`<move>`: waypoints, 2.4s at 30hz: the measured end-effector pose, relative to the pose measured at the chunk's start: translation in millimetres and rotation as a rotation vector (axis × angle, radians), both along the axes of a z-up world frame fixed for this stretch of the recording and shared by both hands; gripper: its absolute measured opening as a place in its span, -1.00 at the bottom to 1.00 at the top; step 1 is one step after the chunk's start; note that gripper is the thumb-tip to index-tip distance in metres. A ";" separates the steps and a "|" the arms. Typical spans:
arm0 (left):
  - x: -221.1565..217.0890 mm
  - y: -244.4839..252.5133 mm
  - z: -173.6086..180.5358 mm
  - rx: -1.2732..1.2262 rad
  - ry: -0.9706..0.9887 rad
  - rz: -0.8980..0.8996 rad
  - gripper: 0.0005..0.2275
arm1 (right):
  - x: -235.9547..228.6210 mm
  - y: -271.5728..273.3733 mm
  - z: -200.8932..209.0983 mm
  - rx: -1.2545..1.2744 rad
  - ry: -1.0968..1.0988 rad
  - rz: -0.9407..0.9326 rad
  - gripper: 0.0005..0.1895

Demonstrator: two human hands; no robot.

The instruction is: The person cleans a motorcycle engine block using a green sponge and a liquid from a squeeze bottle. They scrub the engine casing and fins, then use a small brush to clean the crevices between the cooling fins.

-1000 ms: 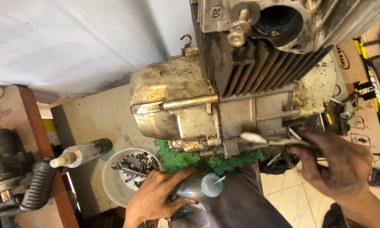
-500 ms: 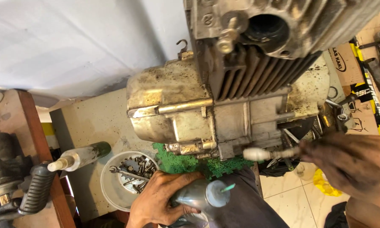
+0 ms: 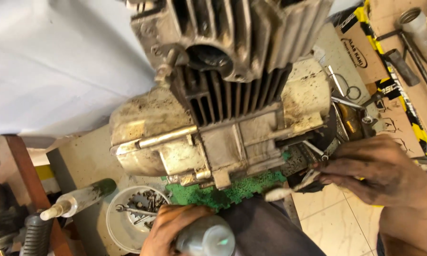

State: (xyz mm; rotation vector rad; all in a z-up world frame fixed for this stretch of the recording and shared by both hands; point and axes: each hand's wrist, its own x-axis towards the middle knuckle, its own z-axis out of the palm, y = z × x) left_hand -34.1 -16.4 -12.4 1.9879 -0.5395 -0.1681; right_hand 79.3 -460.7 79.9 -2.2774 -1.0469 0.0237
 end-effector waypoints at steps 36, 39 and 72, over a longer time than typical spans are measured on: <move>-11.4 32.6 69.6 -0.126 -0.468 0.591 -0.46 | -96.2 208.4 20.9 0.115 0.021 -0.191 -0.64; -11.2 40.7 73.4 -0.039 -0.460 0.613 -0.47 | -89.1 240.4 7.8 0.272 0.070 -0.226 -0.58; -11.1 122.5 15.8 -0.165 -0.227 1.087 -0.39 | -71.2 456.9 -102.2 0.750 0.176 -0.038 -0.60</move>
